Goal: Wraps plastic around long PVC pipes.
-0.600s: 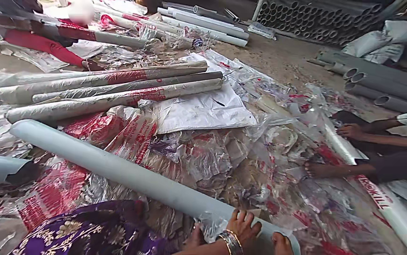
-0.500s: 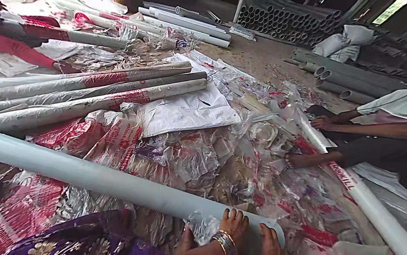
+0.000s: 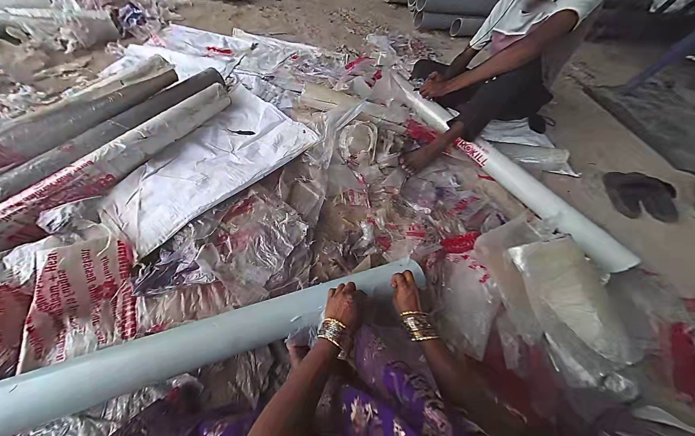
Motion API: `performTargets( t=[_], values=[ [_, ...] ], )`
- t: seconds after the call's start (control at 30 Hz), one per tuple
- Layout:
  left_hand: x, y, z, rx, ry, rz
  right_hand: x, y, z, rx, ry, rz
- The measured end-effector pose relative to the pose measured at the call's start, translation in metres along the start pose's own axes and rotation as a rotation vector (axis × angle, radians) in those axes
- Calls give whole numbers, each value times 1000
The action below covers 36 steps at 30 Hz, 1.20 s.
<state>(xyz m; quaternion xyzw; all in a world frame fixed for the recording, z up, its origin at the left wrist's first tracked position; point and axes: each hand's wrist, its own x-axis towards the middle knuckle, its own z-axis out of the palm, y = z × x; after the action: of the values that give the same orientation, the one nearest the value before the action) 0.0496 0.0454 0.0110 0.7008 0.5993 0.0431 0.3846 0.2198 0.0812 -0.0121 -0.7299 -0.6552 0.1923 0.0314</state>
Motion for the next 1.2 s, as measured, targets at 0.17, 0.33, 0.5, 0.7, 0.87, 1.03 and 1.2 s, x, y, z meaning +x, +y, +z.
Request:
performTargets(
  t=[0.17, 0.33, 0.5, 0.7, 0.87, 1.03, 1.2],
  values=[
    [6, -14, 7, -81, 45, 66, -8, 17, 8, 100, 73, -124],
    [8, -18, 5, -63, 0, 64, -14, 24, 4, 242, 244, -249],
    [11, -20, 4, -97, -16, 72, -11, 3, -16, 118, 77, -182],
    [12, -20, 0, -98, -44, 72, -3, -4, -10, -27, -79, -154],
    [12, -19, -3, -115, -79, 74, -16, 24, 8, 213, 89, -339],
    [12, -19, -5, -138, -89, 78, -28, 35, 5, 278, 205, -339],
    [16, -21, -7, -145, -106, 82, -25, 18, -2, 153, 235, -461]
  ],
)
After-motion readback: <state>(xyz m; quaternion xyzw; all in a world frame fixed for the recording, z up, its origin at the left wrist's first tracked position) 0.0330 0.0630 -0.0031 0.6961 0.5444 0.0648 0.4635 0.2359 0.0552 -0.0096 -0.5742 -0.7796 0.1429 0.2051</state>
